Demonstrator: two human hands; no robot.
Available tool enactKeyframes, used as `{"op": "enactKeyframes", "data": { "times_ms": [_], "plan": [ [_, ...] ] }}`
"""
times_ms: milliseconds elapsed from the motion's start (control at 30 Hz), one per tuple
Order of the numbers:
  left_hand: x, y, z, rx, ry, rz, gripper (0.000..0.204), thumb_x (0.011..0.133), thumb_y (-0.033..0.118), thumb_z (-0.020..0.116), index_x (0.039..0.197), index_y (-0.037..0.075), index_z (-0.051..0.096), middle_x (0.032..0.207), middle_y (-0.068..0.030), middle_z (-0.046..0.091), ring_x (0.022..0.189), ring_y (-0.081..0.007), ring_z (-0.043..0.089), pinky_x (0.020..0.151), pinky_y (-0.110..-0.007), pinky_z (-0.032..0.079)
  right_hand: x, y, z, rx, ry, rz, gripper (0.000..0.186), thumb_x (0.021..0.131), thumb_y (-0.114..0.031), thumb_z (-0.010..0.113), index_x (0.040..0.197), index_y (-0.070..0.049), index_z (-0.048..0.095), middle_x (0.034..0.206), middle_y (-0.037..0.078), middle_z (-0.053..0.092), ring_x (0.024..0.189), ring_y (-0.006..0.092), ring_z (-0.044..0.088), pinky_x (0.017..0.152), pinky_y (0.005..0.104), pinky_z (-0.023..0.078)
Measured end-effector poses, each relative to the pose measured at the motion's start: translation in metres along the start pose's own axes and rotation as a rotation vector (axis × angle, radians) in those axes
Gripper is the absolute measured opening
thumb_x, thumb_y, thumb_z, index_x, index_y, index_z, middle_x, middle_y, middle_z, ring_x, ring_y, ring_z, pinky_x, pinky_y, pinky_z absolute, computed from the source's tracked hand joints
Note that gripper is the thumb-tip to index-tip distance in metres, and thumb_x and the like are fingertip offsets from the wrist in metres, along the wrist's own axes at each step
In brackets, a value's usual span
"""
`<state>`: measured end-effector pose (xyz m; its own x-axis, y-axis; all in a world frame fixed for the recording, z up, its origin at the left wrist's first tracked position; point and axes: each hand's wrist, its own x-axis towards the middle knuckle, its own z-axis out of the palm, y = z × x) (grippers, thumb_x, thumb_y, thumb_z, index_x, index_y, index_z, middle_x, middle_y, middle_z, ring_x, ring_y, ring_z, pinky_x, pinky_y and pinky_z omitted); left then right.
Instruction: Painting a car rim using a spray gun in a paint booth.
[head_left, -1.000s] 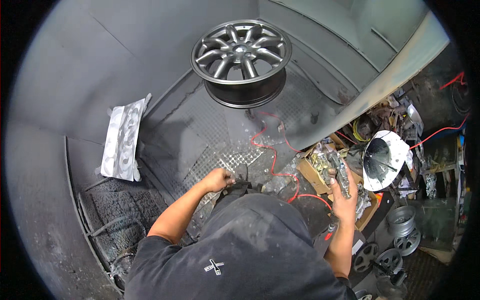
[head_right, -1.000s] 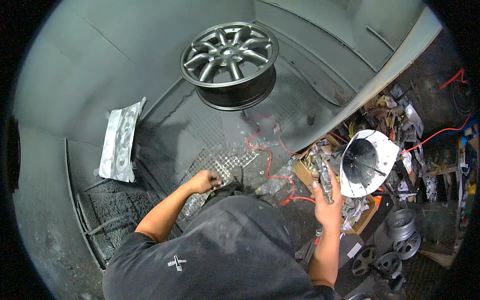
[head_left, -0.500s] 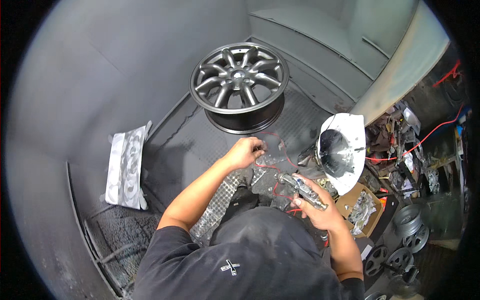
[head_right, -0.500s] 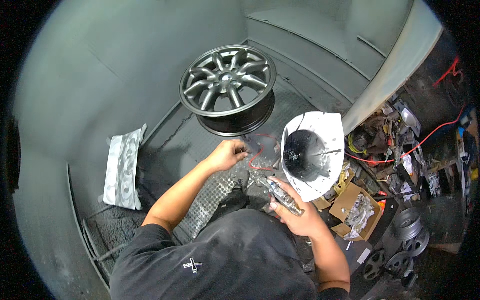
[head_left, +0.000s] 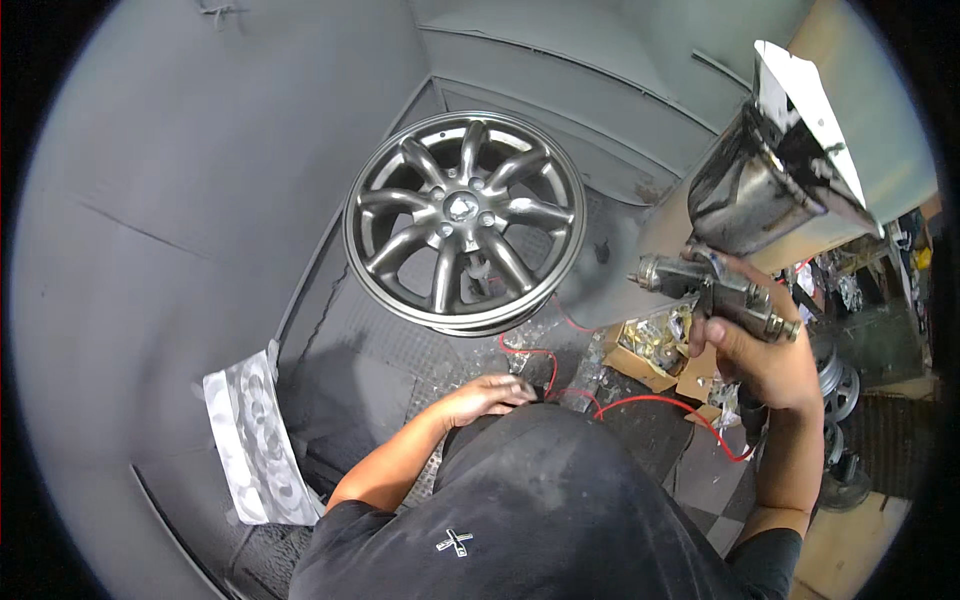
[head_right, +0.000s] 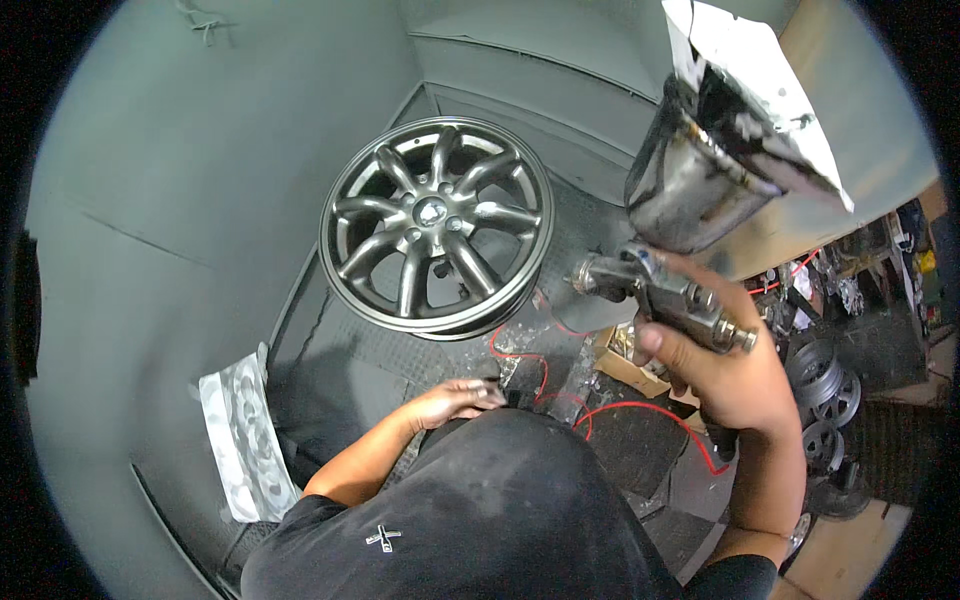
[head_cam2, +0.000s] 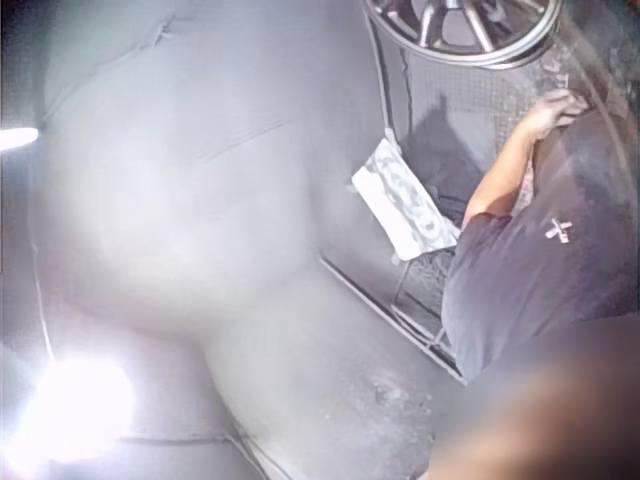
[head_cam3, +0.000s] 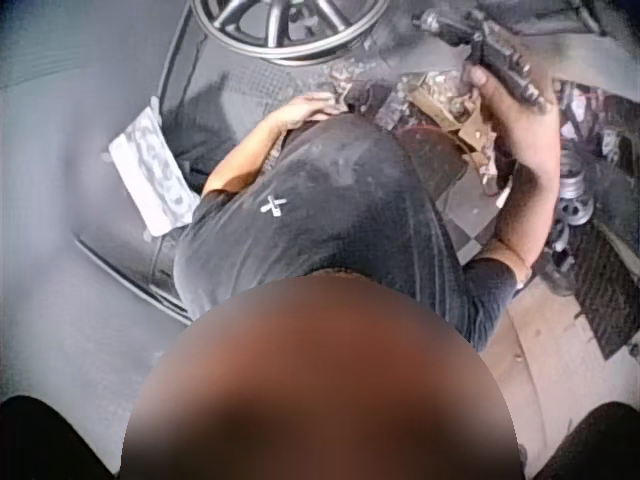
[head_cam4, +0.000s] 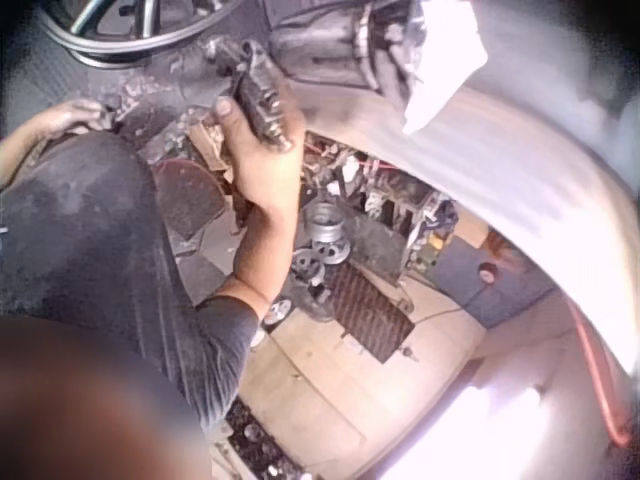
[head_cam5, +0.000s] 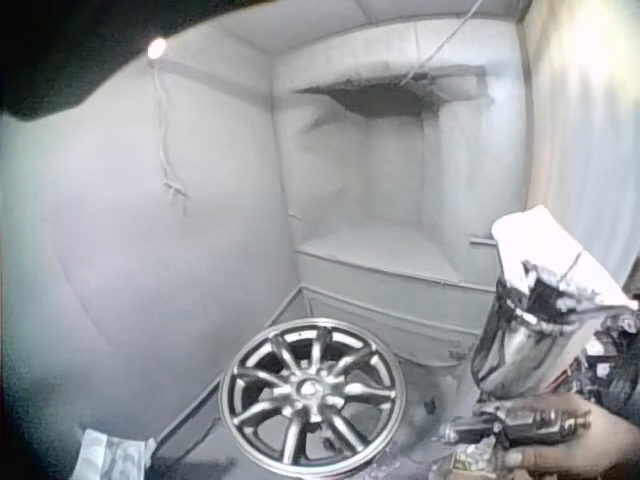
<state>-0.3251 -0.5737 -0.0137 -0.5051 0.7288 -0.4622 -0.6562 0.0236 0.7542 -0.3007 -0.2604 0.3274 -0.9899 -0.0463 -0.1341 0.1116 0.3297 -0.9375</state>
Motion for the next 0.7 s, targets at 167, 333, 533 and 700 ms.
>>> {"op": "enactKeyframes", "data": {
  "times_ms": [167, 333, 533, 700],
  "plan": [
    [0.032, -0.034, -0.08, -0.821, 0.499, 0.01, 0.023, 0.093, 0.002, 0.046, 0.114, 0.0, 0.055, 0.125, -0.015, 0.062, 0.112, -0.0293, 0.064, 0.098, -0.041, 0.055, 0.035, -0.03, 0.024, 0.008, 0.02, -0.018, 0.06, 0.088, -0.024, 0.073, 0.138, 0.003, 0.053, 0.072, 0.003, 0.065, 0.054, 0.0075, 0.055, 0.047, 0.0216, 0.041],
    [0.058, -0.027, -0.075, -0.897, 0.633, 0.181, 0.021, 0.089, 0.003, 0.045, 0.108, 0.0, 0.054, 0.117, -0.0142, 0.061, 0.11, -0.0295, 0.06, 0.102, -0.044, 0.05, 0.056, -0.032, 0.027, -0.076, 0.084, -0.004, 0.053, 0.089, -0.021, 0.072, 0.135, 0.001, 0.057, 0.071, 0.003, 0.065, 0.051, 0.0067, 0.051, 0.046, 0.0231, 0.04],
    [0.074, -0.029, -0.055, -1.105, 0.722, 0.398, 0.019, 0.085, -0.004, 0.048, 0.099, 0.003, 0.059, 0.112, -0.0104, 0.061, 0.106, -0.0273, 0.058, 0.099, -0.044, 0.052, 0.065, -0.023, 0.004, -0.153, 0.09, -0.051, 0.055, 0.091, -0.017, 0.069, 0.138, 0.003, 0.052, 0.07, 0.005, 0.063, 0.052, 0.0075, 0.053, 0.047, 0.0235, 0.042],
    [0.075, -0.026, -0.045, -1.128, 0.796, 0.423, 0.016, 0.085, 0.004, 0.05, 0.098, 0.005, 0.06, 0.11, -0.0084, 0.065, 0.11, -0.0248, 0.059, 0.108, -0.042, 0.044, 0.069, -0.009, -0.015, -0.106, 0.142, -0.092, 0.054, 0.091, -0.016, 0.067, 0.14, 0.001, 0.052, 0.074, 0.005, 0.065, 0.058, 0.0082, 0.056, 0.049, 0.023, 0.045]
  ]
}}
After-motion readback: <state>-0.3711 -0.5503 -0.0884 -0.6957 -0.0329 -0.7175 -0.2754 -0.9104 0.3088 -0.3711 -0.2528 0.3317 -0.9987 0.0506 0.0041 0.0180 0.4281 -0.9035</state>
